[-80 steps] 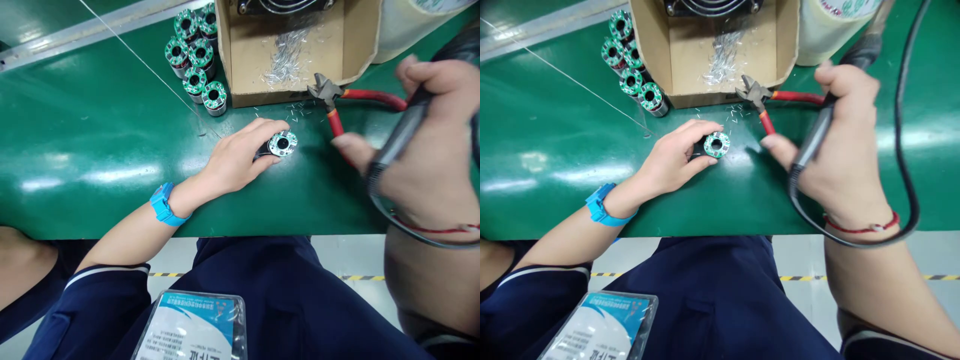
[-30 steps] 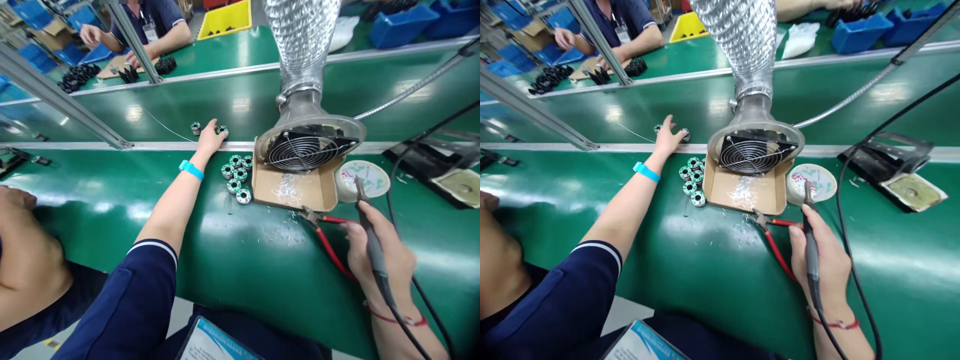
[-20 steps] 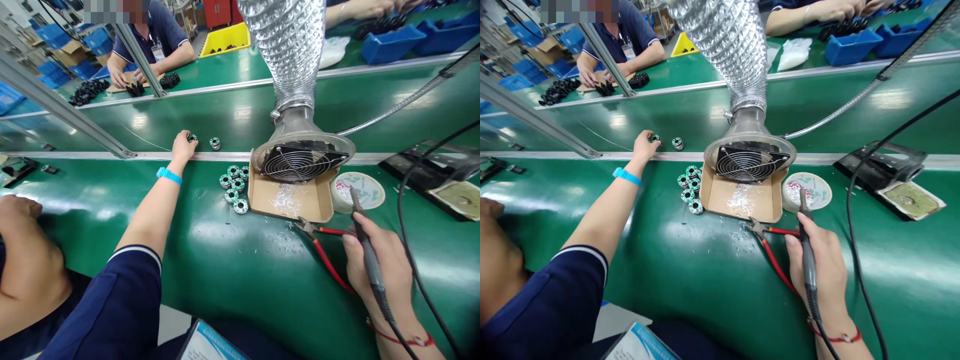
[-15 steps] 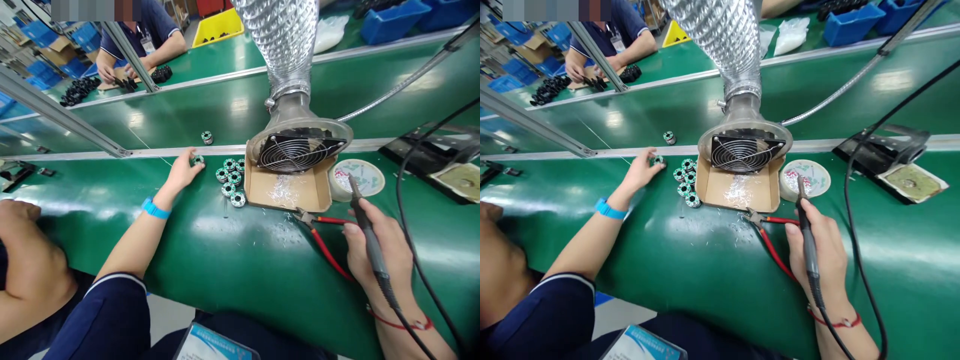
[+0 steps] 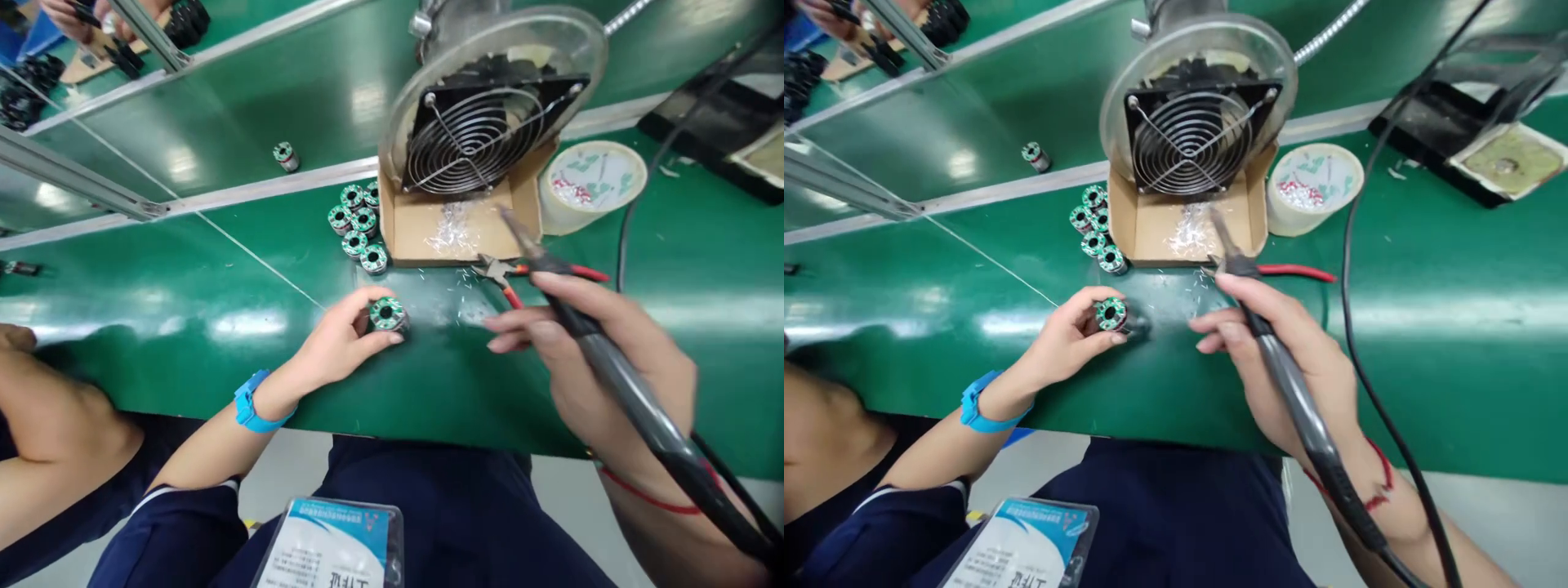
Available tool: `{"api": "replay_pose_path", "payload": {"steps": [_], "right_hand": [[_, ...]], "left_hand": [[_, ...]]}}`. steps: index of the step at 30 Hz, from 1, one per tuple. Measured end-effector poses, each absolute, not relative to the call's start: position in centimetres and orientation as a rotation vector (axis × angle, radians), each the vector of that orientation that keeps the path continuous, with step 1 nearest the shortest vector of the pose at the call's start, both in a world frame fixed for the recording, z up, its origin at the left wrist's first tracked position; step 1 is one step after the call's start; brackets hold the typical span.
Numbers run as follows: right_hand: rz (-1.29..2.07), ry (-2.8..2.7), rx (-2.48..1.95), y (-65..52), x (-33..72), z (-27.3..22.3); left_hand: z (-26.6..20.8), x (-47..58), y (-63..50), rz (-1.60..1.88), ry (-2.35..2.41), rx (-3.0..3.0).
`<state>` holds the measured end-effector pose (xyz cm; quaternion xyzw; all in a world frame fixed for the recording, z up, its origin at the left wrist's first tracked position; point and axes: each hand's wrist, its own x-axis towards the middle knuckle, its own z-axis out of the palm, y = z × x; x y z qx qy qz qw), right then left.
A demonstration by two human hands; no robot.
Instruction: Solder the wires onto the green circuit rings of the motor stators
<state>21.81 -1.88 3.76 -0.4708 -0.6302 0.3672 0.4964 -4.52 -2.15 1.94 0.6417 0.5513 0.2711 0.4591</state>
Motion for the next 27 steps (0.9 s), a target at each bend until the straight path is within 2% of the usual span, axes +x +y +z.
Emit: {"api": "replay_pose_path", "payload": {"steps": [6, 14, 21, 27], "right_hand": [[1.042, -1.710, -1.065, -0.9, 21.6, 5.2], [1.278, -1.718, -1.135, -0.1, 21.8, 5.9], [1.245, -1.779, -1.117, -0.3, 21.8, 6.1], [1.083, -1.805, -1.022, -0.5, 21.9, 4.2]], "left_hand": [[3.9, 0.5, -1.7, 0.654, 1.080, 1.614], [4.5, 1.0, -2.0, 0.658, 0.973, 1.804], [5.0, 1.0, -2.1, 0.666, 0.977, 1.850], [4.3, 1.3, -1.5, 0.659, 1.019, 1.863]]}}
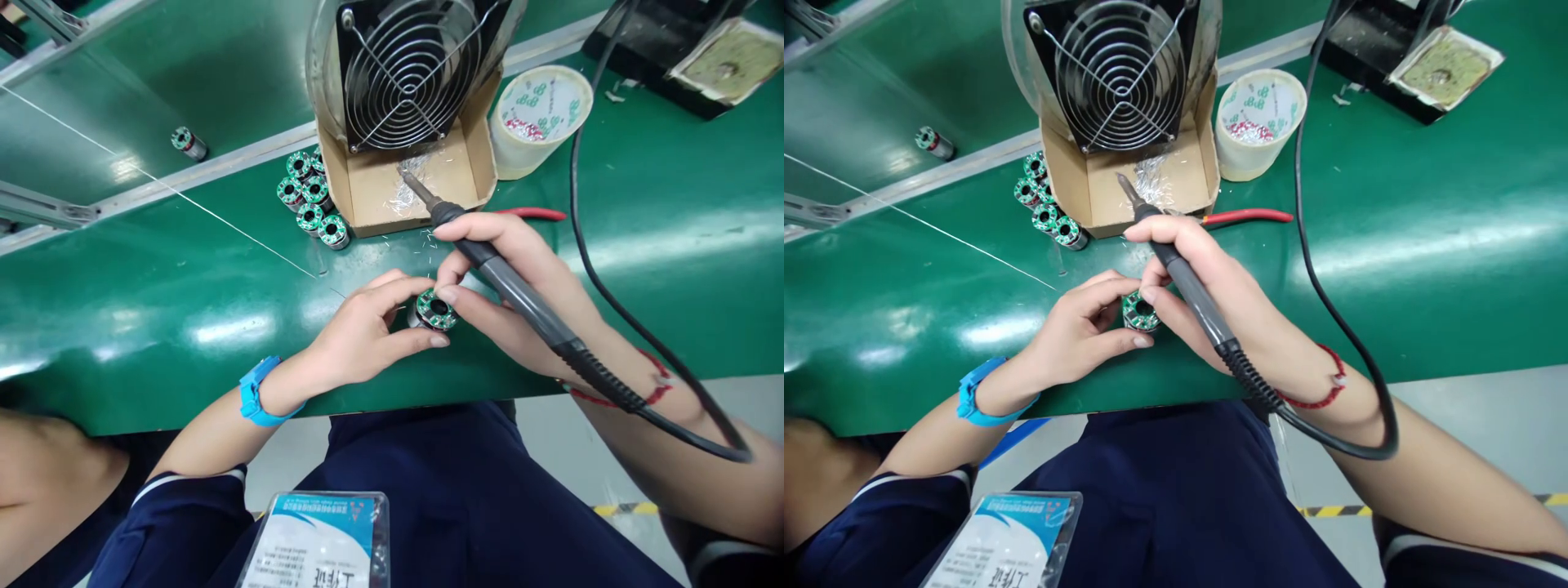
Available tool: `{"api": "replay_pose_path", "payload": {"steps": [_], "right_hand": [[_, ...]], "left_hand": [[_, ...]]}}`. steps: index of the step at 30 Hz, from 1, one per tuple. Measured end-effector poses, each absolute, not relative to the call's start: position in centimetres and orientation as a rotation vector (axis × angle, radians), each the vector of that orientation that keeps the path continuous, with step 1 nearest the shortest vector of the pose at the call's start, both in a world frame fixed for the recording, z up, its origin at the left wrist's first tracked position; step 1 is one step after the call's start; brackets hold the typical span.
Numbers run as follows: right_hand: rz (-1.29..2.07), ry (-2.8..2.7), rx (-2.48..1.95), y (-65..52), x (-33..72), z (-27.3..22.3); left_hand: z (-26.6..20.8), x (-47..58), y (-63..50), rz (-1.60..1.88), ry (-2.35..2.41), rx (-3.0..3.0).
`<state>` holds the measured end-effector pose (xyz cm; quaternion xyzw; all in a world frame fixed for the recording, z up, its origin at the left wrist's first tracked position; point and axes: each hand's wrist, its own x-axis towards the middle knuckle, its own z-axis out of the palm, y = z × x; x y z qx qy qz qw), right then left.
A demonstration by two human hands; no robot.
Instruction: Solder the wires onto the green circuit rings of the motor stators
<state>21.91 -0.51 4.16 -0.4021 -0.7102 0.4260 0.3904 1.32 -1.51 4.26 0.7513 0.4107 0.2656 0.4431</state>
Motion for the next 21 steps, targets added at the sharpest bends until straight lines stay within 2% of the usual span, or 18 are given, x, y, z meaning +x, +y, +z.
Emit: {"api": "replay_pose_path", "payload": {"steps": [8, 14, 17, 21], "right_hand": [[0.610, -2.008, -1.334, -0.6, 20.4, 0.8], [0.741, -2.087, -1.190, 0.2, 20.3, 0.2], [0.755, -1.972, -1.185, -0.5, 21.1, 0.9], [0.594, -1.720, -1.213, -2.3, 22.5, 1.2]], "left_hand": [[1.1, 1.4, -0.3, 0.672, 1.287, 1.839], [-0.3, -0.2, 0.5, 0.878, 1.187, 1.408], [0.1, -0.2, 0.6, 0.926, 1.214, 1.588], [0.2, -0.1, 0.3, 0.998, 1.280, 1.987]]}}
